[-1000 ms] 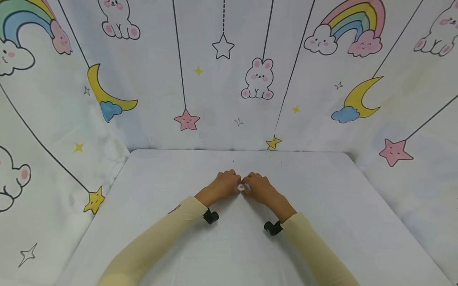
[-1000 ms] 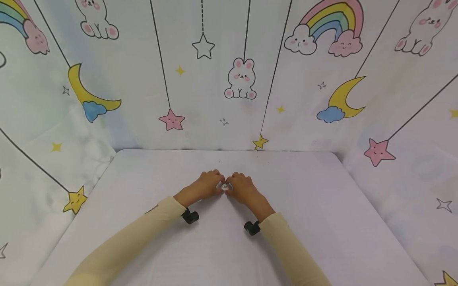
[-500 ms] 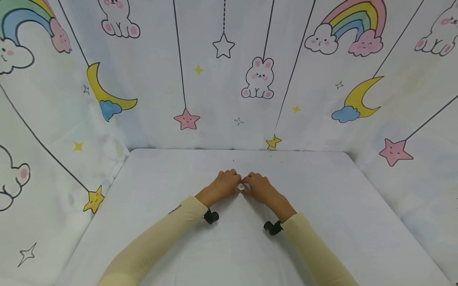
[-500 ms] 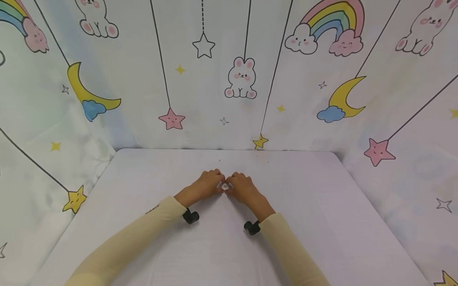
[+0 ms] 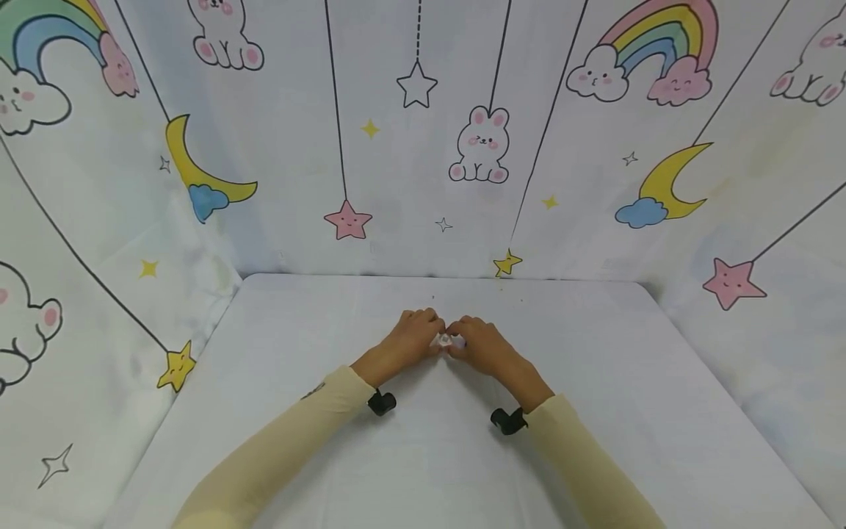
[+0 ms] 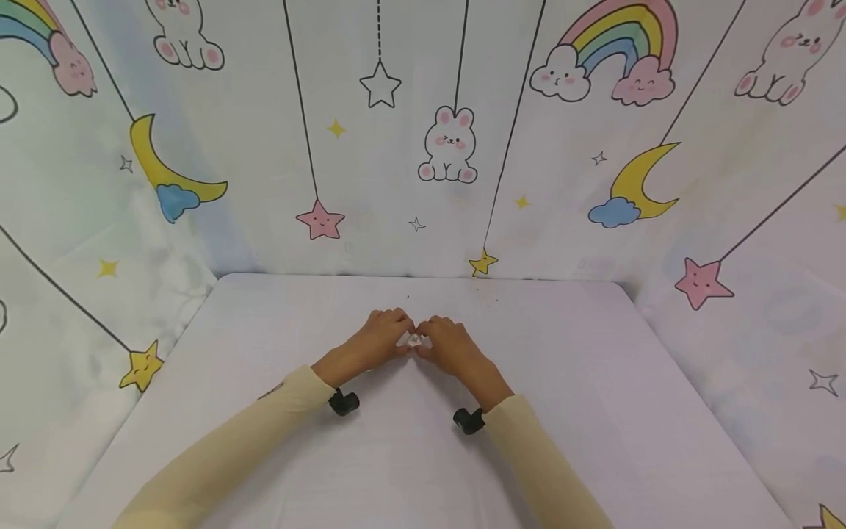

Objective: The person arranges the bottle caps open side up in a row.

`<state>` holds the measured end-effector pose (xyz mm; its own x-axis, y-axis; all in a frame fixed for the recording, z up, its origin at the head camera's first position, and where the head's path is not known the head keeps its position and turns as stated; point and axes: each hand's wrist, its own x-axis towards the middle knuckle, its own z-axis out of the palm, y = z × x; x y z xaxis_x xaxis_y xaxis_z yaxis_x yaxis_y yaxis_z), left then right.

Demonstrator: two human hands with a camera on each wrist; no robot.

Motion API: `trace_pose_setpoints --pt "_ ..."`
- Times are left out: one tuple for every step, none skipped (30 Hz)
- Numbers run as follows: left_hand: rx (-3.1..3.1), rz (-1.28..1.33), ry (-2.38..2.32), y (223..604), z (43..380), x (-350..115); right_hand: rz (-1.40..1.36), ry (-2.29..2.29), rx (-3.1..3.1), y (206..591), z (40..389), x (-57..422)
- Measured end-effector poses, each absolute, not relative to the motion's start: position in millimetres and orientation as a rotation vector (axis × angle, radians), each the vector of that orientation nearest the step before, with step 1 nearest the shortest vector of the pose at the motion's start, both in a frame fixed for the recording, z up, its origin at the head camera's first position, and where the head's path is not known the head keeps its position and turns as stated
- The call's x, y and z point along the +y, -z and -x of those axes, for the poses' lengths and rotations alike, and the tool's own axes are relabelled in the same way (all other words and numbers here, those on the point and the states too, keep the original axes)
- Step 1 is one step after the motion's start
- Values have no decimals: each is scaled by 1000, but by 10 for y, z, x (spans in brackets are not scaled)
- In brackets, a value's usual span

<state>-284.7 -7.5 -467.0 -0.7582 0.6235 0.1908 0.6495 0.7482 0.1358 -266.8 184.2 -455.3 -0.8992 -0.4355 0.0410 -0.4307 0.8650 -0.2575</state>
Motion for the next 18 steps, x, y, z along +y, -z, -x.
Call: trace_pose_setpoints --pt "-2789 1037 277 4667 2840 -89 698 421 3014 4540 2663 1843" --pt "-2770 1047 262 4660 2831 -104 698 434 3010 4526 2659 1842" --pt "-2752 1055 253 4649 2821 -119 696 449 3005 4511 2653 1842" --pt "-2730 1065 248 4638 2810 -133 689 468 2996 4498 2649 1840" --pt "-2703 1077 248 4627 2798 -149 686 486 2991 4484 2644 1840" --pt "-2676 1088 250 4616 2785 -165 681 508 2982 4472 2640 1839" --pt "-2649 1099 254 4605 2774 -180 678 528 2975 4463 2637 1840" --pt "-2617 1113 268 4596 2762 -196 671 548 2965 4454 2635 1841" --pt "-2584 1123 280 4590 2753 -212 664 568 2954 4448 2633 1841" --pt "-2551 1134 290 4588 2747 -226 657 586 2945 4444 2633 1843" --pt "-2523 1144 302 4586 2739 -240 655 600 2938 4443 2633 1844" --pt "-2498 1152 314 4588 2735 -253 651 616 2930 4441 2633 1845" --pt "-2476 1160 330 4589 2731 -263 650 630 2924 4441 2633 1848" --pt "-2459 1170 347 4591 2728 -272 648 642 2917 4441 2633 1849" --pt "-2444 1178 360 4595 2726 -281 651 656 2913 4442 2633 1851" --pt "-2433 1185 372 4601 2724 -288 653 665 2909 4442 2631 1854" --pt "-2429 1193 381 4603 2720 -294 660 673 2906 4443 2630 1855" --pt "-2426 1199 385 4606 2717 -300 666 677 2902 4445 2629 1856"
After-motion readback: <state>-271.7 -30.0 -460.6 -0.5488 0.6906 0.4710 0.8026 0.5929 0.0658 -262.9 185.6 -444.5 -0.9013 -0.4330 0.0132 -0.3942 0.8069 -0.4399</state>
